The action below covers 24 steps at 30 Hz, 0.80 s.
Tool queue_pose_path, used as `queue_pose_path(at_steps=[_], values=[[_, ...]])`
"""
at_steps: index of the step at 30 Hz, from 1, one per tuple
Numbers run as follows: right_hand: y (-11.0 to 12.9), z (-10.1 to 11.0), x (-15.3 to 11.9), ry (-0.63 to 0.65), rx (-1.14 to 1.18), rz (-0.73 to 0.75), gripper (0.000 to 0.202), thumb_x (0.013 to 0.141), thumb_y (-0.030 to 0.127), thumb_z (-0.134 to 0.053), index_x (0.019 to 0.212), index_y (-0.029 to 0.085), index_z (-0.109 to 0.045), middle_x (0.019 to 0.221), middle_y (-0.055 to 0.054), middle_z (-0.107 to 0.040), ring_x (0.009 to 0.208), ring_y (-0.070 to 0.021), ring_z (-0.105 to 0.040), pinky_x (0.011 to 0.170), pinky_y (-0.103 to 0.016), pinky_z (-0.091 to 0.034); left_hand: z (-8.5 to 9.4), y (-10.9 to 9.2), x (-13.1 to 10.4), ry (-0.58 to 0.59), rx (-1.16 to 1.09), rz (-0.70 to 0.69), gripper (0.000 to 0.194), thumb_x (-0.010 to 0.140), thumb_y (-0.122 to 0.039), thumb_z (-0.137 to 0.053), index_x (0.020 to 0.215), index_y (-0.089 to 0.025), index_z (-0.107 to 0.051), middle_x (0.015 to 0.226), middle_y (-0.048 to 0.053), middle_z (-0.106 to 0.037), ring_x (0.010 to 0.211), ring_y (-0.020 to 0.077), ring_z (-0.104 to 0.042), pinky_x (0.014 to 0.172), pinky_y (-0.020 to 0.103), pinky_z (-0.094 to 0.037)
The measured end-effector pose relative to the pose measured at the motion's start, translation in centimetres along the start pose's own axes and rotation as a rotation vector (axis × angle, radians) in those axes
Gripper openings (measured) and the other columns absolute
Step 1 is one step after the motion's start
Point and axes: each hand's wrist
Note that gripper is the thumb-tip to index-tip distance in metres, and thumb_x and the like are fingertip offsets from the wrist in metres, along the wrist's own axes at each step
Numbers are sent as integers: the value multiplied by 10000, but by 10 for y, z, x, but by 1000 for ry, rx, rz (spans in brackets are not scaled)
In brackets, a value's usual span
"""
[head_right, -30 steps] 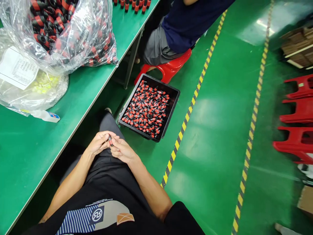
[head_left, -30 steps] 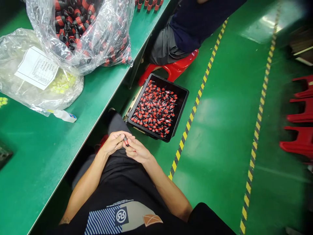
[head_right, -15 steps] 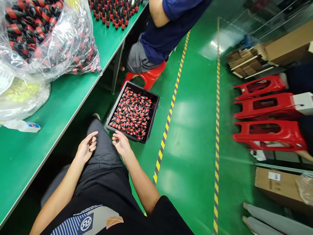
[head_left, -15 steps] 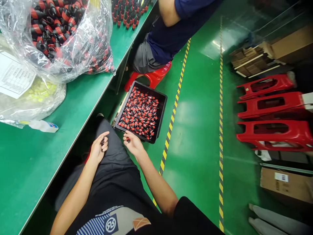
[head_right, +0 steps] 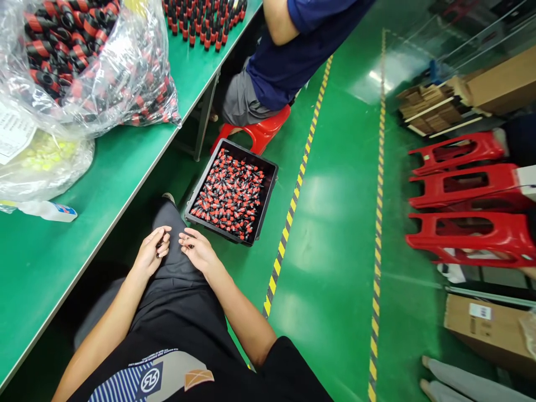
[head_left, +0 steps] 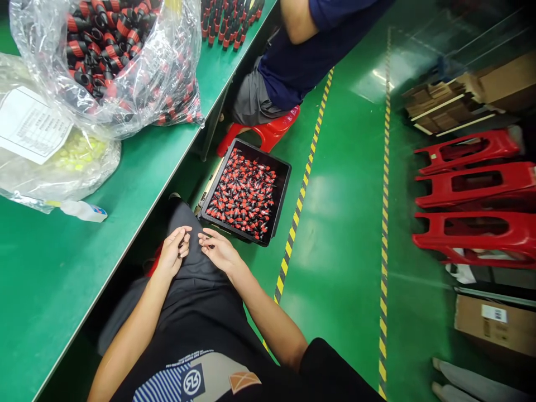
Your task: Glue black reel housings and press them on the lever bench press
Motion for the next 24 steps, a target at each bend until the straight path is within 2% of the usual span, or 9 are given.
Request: queue_pose_path(at_steps=[2, 5, 8, 10, 12, 14, 17, 20, 24], values=[[-2, -1, -2, 34, -16, -9, 473, 630, 5, -790, 1055, 184, -687, 1051, -79, -786, 927, -183, -758, 723, -261, -559, 0, 0, 0, -7, 6, 0, 466, 743, -428, -907, 1030, -128, -696, 675, -48, -532, 414, 7, -301, 390, 146, -204], [-3, -5, -8, 103, -78, 37, 448, 712, 160, -866, 1111, 188, -663, 1202, -124, -769, 1051, -231, -772, 811, -304, -599, 0, 0, -1, -12, 22, -9, 470, 727, -469, -917, 953, -147, -659, 642, -61, -526, 407, 7, -297, 391, 142, -198], [-2, -9, -12, 125, -227, 123, 545, 788, 460, -873, 1196, 227, -595, 1137, -107, -787, 824, -210, -793, 691, -305, -610, -2, -2, -2, 1, 45, -26, 474, 736, -506, -905, 904, -132, -668, 637, -62, -512, 410, 1, -294, 393, 142, -195], [-1, -11, -13, 124, -358, 157, 585, 813, 632, -799, 1174, 232, -571, 963, -71, -796, 638, -180, -750, 580, -279, -574, -3, -2, -3, -2, 51, -43, 457, 747, -496, -898, 914, -128, -685, 659, -54, -522, 414, -2, -297, 395, 145, -194], [-1, -13, -15, 150, -508, 172, 585, 841, 726, -703, 1098, 215, -580, 787, -32, -758, 539, -159, -699, 508, -245, -514, -5, -3, -3, -7, 50, -54, 437, 748, -472, -900, 930, -131, -694, 681, -45, -538, 418, -2, -298, 395, 150, -187], [-2, -16, -19, 209, -686, 209, 530, 894, 720, -629, 1023, 207, -592, 682, 5, -699, 493, -137, -654, 484, -223, -463, -6, -3, -4, -6, 48, -59, 436, 741, -463, -906, 940, -132, -703, 691, -40, -544, 423, -1, -296, 398, 154, -177], [-1, -20, -27, 267, -979, 353, 360, 995, 575, -554, 974, 219, -601, 635, 49, -626, 482, -108, -577, 526, -223, -432, -5, -3, -5, -1, 58, -68, 452, 725, -481, -915, 923, -128, -715, 652, -48, -515, 430, 2, -284, 407, 158, -162], [0, -23, -32, 193, -1154, 493, 253, 1032, 464, -513, 957, 238, -599, 624, 53, -577, 516, -121, -534, 574, -242, -398, -5, -4, -7, 2, 90, -78, 455, 700, -479, -935, 900, -124, -731, 606, -60, -475, 433, 6, -269, 416, 166, -152], [0, -25, -33, 89, -1294, 579, 227, 1018, 436, -506, 890, 252, -545, 655, 19, -575, 571, -157, -529, 614, -281, -351, -6, -3, -9, -8, 127, -99, 473, 691, -507, -939, 897, -119, -766, 557, -75, -407, 439, 15, -247, 432, 180, -140]])
Point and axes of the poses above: each hand's wrist, its own x-axis towards the middle knuckle, its own z-axis out of the back of the hand, y = z × x
